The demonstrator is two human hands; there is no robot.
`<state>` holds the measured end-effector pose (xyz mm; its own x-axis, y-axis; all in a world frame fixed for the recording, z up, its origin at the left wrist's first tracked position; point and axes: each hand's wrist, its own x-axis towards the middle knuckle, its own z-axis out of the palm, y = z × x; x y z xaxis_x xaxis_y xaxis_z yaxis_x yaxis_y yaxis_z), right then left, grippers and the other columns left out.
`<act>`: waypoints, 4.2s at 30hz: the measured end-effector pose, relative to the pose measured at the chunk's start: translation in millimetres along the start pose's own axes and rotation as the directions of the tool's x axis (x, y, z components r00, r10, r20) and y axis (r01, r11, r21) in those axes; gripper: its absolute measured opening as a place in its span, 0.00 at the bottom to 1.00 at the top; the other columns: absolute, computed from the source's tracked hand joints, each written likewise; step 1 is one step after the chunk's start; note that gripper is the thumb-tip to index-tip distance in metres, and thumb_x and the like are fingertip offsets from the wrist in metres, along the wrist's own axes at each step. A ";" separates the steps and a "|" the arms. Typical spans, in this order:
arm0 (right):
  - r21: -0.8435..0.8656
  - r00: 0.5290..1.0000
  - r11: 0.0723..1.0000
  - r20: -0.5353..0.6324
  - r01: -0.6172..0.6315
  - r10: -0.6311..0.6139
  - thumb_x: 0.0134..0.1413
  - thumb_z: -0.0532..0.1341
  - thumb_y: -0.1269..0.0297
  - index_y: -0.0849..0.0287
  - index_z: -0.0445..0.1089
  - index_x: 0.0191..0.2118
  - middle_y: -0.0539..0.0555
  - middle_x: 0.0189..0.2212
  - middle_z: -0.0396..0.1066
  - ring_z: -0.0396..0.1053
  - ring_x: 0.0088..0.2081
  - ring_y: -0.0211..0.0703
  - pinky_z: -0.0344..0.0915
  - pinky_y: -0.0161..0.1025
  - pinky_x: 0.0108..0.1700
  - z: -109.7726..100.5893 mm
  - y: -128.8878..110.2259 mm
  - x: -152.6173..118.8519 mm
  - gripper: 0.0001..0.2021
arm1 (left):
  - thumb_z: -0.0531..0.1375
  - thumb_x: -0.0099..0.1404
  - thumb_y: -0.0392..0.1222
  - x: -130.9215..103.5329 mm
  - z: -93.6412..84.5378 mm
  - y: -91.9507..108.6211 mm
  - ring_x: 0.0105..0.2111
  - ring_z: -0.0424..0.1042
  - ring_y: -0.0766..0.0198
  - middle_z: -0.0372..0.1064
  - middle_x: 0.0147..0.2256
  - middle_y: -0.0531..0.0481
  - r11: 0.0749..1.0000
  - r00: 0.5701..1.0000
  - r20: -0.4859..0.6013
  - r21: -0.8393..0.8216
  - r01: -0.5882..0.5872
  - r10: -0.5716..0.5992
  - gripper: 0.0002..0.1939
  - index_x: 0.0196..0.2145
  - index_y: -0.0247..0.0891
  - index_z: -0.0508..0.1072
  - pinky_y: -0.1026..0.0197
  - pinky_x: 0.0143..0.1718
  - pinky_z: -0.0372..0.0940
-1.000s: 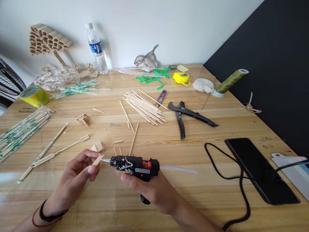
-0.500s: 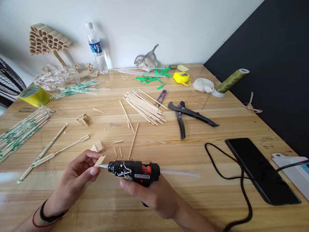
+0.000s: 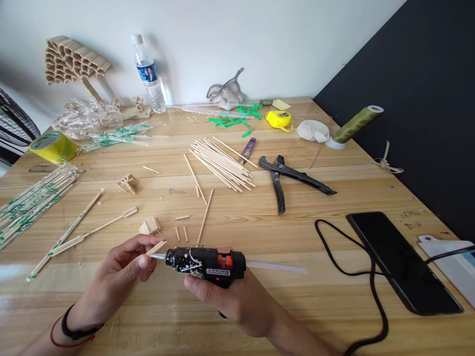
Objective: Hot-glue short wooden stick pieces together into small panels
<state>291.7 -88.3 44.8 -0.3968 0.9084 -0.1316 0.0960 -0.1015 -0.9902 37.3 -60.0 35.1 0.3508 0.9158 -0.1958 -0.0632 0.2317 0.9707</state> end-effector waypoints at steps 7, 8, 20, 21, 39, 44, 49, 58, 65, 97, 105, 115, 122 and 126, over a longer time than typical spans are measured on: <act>0.024 0.999 0.999 -0.005 -0.045 0.045 0.66 0.62 0.48 0.55 0.72 0.30 0.51 0.27 0.66 0.66 0.33 0.47 0.67 0.40 0.39 0.7 -1.1 -0.3 0.18 | 0.68 0.69 0.57 -1.0 -2.6 -3.9 0.25 0.60 0.68 0.63 0.25 0.56 1.000 1.000 0.013 -0.004 0.021 -0.021 0.19 0.51 0.43 0.82 0.65 0.29 0.57; 0.024 0.999 0.998 -0.010 -0.052 0.053 0.66 0.61 0.48 0.55 0.72 0.30 0.51 0.27 0.66 0.66 0.34 0.47 0.66 0.40 0.39 0.7 -0.6 -0.3 0.18 | 0.67 0.69 0.57 -1.1 -2.8 -4.1 0.25 0.60 0.68 0.63 0.25 0.56 1.000 1.000 0.012 0.001 0.024 -0.024 0.20 0.51 0.42 0.82 0.65 0.29 0.57; -0.017 0.999 0.999 -0.035 -0.033 0.032 0.65 0.61 0.48 0.54 0.71 0.29 0.51 0.25 0.66 0.66 0.31 0.47 0.67 0.39 0.36 3.6 -0.9 0.0 0.18 | 0.67 0.70 0.57 -1.8 -4.1 -4.7 0.25 0.60 0.68 0.63 0.24 0.56 0.999 0.999 0.008 0.026 0.036 -0.036 0.20 0.51 0.41 0.81 0.64 0.30 0.56; -0.010 0.999 0.999 -0.031 -0.045 0.045 0.65 0.61 0.47 0.54 0.71 0.29 0.51 0.26 0.66 0.66 0.31 0.47 0.68 0.39 0.36 3.5 -0.4 -0.2 0.18 | 0.67 0.70 0.57 -2.4 -4.7 -5.4 0.25 0.60 0.68 0.64 0.24 0.56 0.999 0.999 0.008 0.025 0.035 -0.035 0.20 0.51 0.41 0.81 0.64 0.30 0.56; 0.023 0.997 0.999 -0.065 -0.043 0.044 0.69 0.61 0.52 0.55 0.77 0.37 0.49 0.29 0.71 0.68 0.33 0.44 0.68 0.39 0.39 2.7 -0.7 0.5 0.14 | 0.66 0.72 0.54 -0.3 -3.0 -4.3 0.26 0.59 0.68 0.62 0.27 0.55 0.999 1.000 0.008 -0.033 -0.002 0.003 0.18 0.52 0.42 0.80 0.65 0.29 0.56; -0.032 0.998 0.999 -0.053 -0.038 0.037 0.68 0.61 0.52 0.57 0.76 0.34 0.52 0.30 0.73 0.70 0.35 0.47 0.69 0.41 0.40 4.8 -0.6 -0.3 0.16 | 0.67 0.71 0.53 0.6 -1.8 -2.8 0.25 0.60 0.69 0.62 0.26 0.56 1.000 1.000 -0.003 -0.015 -0.001 0.001 0.17 0.51 0.42 0.80 0.65 0.29 0.57; -0.025 0.996 0.997 -0.059 -0.070 0.069 0.68 0.61 0.50 0.57 0.75 0.35 0.53 0.32 0.74 0.71 0.37 0.48 0.69 0.41 0.43 6.7 3.1 -1.0 0.16 | 0.68 0.70 0.53 1.4 -1.5 -2.1 0.25 0.60 0.68 0.63 0.26 0.55 1.000 1.000 -0.012 -0.020 -0.002 0.002 0.18 0.50 0.40 0.80 0.65 0.28 0.57; -0.043 0.992 0.995 -0.090 -0.095 0.091 0.67 0.60 0.50 0.57 0.74 0.32 0.52 0.28 0.71 0.67 0.33 0.47 0.68 0.40 0.37 5.6 -3.2 1.8 0.17 | 0.68 0.70 0.54 1.1 -0.7 -1.9 0.25 0.60 0.68 0.62 0.26 0.55 1.000 1.000 -0.015 -0.027 -0.007 0.007 0.17 0.50 0.41 0.80 0.66 0.27 0.56; -0.031 0.993 0.995 -0.080 -0.093 0.090 0.68 0.59 0.50 0.56 0.79 0.40 0.52 0.31 0.76 0.71 0.35 0.48 0.70 0.41 0.41 5.1 -1.0 2.4 0.17 | 0.68 0.70 0.54 3.0 0.6 -1.1 0.25 0.60 0.69 0.62 0.26 0.56 1.000 1.000 -0.012 -0.021 -0.012 0.012 0.18 0.50 0.41 0.80 0.66 0.27 0.56; 0.174 0.979 0.981 -0.166 -0.088 0.117 0.57 0.71 0.58 0.55 0.77 0.39 0.48 0.32 0.69 0.66 0.33 0.40 0.66 0.37 0.38 13.3 -6.9 8.9 0.08 | 0.65 0.71 0.59 -8.7 14.4 -10.4 0.25 0.61 0.68 0.66 0.26 0.53 0.972 0.954 0.255 -0.134 0.194 -0.155 0.22 0.49 0.37 0.80 0.64 0.29 0.59; 0.312 0.995 0.947 -0.032 -0.080 0.094 0.51 0.76 0.61 0.55 0.77 0.42 0.46 0.30 0.67 0.64 0.32 0.40 0.63 0.37 0.36 14.8 -8.6 8.4 0.13 | 0.59 0.74 0.61 -9.9 18.0 -4.1 0.21 0.67 0.67 0.70 0.21 0.50 0.966 0.915 0.345 -0.072 0.250 -0.211 0.26 0.32 0.34 0.76 0.64 0.26 0.62; 0.335 0.995 0.938 -0.021 -0.087 0.100 0.51 0.75 0.64 0.57 0.78 0.47 0.46 0.29 0.67 0.63 0.29 0.37 0.61 0.36 0.32 17.1 -7.0 7.1 0.17 | 0.63 0.72 0.61 -8.1 21.4 0.3 0.22 0.66 0.70 0.68 0.25 0.53 0.969 0.916 0.342 -0.049 0.243 -0.212 0.24 0.31 0.35 0.75 0.66 0.29 0.65; 0.340 0.997 0.940 -0.075 0.014 0.012 0.47 0.77 0.71 0.51 0.80 0.44 0.44 0.29 0.68 0.62 0.28 0.36 0.63 0.33 0.31 21.0 -4.3 6.5 0.17 | 0.63 0.71 0.61 -9.2 21.3 -3.0 0.23 0.65 0.69 0.67 0.27 0.51 0.974 0.923 0.326 -0.027 0.225 -0.204 0.24 0.32 0.35 0.75 0.67 0.26 0.63; 0.362 0.996 0.932 -0.088 0.025 0.007 0.47 0.76 0.72 0.45 0.80 0.45 0.43 0.29 0.69 0.62 0.28 0.35 0.63 0.32 0.31 22.8 -3.1 5.8 0.19 | 0.63 0.71 0.61 -9.1 21.3 -2.8 0.24 0.65 0.70 0.67 0.27 0.51 0.975 0.925 0.323 -0.024 0.221 -0.202 0.24 0.33 0.35 0.76 0.67 0.27 0.63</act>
<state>268.2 -91.9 46.1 -0.3143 0.9398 -0.1341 -0.2506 -0.2184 -0.9431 54.2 -76.0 37.2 0.6387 0.6941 -0.3322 -0.0066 0.4367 0.8996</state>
